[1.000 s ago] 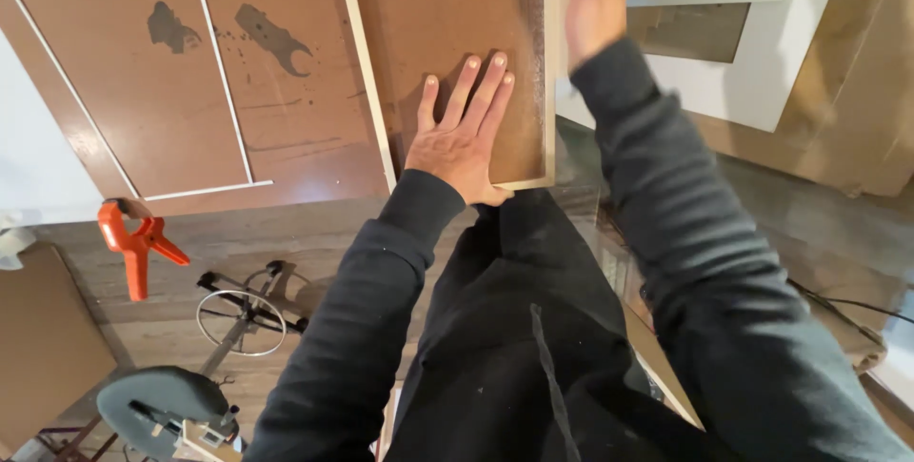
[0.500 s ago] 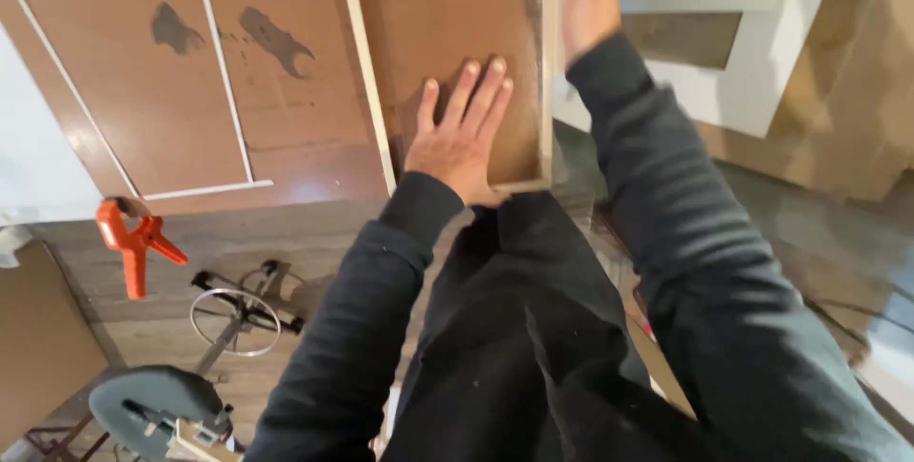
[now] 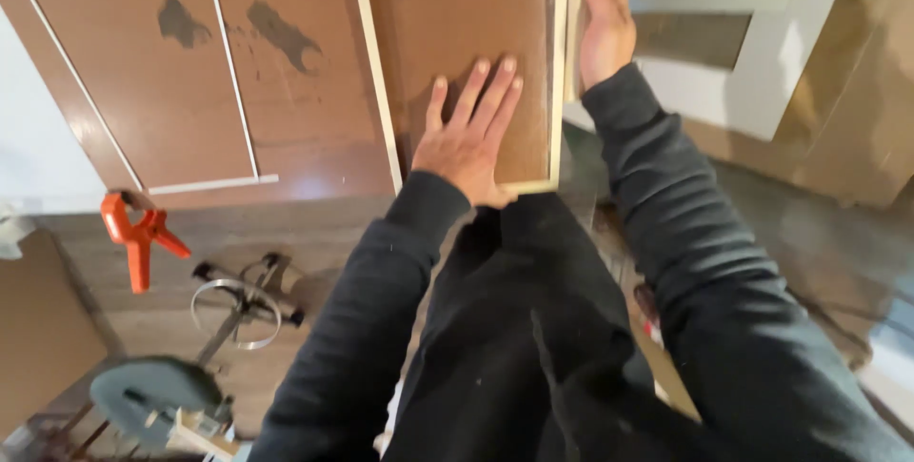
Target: Sanding the edges of a wooden picture frame using a sanding block.
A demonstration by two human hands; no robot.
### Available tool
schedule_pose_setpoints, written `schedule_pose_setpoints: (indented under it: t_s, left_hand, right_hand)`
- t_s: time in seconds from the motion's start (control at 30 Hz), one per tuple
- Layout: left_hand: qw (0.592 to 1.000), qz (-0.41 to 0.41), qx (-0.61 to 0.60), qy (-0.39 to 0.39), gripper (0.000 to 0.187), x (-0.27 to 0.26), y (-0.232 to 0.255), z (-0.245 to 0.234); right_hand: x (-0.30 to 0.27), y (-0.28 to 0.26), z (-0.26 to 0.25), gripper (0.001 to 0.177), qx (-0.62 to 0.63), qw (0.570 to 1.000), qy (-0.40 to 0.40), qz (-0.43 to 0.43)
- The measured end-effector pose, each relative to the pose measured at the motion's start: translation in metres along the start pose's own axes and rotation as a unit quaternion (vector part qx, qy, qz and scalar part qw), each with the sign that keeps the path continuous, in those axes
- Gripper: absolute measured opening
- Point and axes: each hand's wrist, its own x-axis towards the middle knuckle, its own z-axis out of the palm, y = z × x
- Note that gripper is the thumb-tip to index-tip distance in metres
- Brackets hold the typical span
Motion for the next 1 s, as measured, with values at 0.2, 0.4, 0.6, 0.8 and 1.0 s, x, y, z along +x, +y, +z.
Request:
schedule_pose_setpoints:
  t_s: [0.2, 0.4, 0.6, 0.8, 1.0]
  left_hand:
    - [1.0, -0.002, 0.008, -0.008, 0.144, 0.001, 0.003, -0.005]
    - [1.0, 0.007, -0.003, 0.008, 0.143, -0.003, 0.003, 0.002]
    - [1.0, 0.004, 0.004, -0.006, 0.145, -0.007, 0.008, -0.002]
    - [1.0, 0.006, -0.011, 0.002, 0.145, -0.005, 0.0, 0.002]
    - [1.0, -0.001, -0.004, -0.001, 0.144, -0.004, 0.002, 0.0]
  right_hand:
    - [-0.123, -0.017, 0.001, 0.058, -0.024, 0.999, -0.018, 0.036]
    - [-0.021, -0.03, 0.016, 0.048, -0.174, 0.984, 0.018, -0.027]
    - [-0.123, -0.069, 0.032, 0.053, -0.199, 0.98, -0.019, -0.025]
    - [-0.126, -0.058, 0.03, 0.054, -0.239, 0.971, 0.003, -0.01]
    - [0.002, -0.052, 0.029, 0.036, -0.222, 0.971, 0.058, 0.063]
